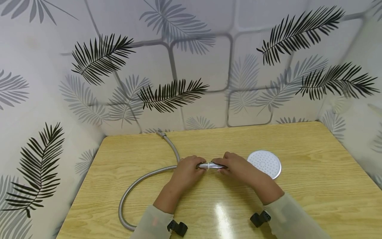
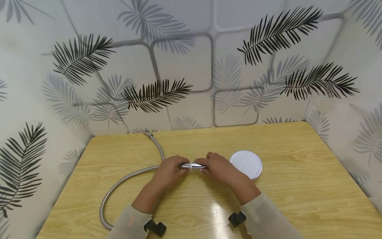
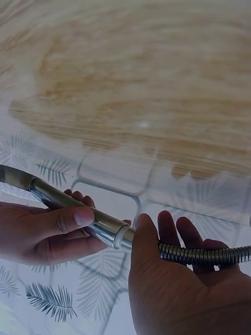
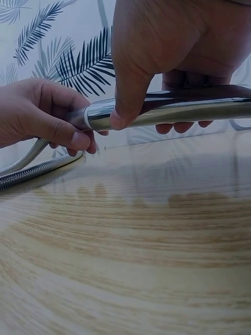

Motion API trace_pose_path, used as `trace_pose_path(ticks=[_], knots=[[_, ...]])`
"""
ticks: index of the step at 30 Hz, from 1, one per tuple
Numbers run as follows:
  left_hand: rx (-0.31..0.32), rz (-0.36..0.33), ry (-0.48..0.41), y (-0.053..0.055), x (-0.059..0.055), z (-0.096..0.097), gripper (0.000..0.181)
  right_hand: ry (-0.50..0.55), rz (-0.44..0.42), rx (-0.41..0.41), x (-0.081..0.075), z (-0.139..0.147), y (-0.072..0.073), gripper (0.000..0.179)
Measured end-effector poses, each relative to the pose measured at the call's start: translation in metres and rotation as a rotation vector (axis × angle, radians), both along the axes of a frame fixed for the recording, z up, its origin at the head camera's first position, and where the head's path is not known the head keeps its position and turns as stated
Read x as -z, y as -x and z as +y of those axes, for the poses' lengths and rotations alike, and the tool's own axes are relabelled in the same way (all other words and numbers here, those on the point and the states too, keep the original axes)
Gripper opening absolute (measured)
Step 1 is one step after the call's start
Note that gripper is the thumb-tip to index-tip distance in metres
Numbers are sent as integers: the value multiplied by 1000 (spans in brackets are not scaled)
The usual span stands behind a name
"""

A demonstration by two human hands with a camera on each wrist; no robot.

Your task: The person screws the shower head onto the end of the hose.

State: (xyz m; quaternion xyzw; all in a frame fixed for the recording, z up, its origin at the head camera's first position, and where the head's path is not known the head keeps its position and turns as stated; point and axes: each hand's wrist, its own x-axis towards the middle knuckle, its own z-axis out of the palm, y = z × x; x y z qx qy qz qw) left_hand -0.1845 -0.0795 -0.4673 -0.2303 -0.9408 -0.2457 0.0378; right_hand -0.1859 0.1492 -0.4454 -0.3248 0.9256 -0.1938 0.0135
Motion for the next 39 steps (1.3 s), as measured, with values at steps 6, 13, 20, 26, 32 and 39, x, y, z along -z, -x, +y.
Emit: trace_pose_path(ticks=[6, 13, 20, 26, 32, 39], knots=[[-8, -21, 16, 0, 0, 2, 9, 9, 12, -8, 1, 1, 0, 38], [-9, -28, 10, -1, -3, 3, 11, -6, 15, 3, 1, 1, 0, 38], [-5, -33, -3, -3, -5, 2, 15, -8, 7, 3, 0, 1, -1, 39], [-7, -37, -8, -4, -7, 3, 15, -18, -1, 11, 1, 1, -1, 39], [-3, -47, -8, -5, -8, 3, 19, -22, -12, 17, 1, 1, -1, 38], [7, -52, -14, -5, -8, 3, 23, -33, 3, 19, 3, 2, 1, 38]])
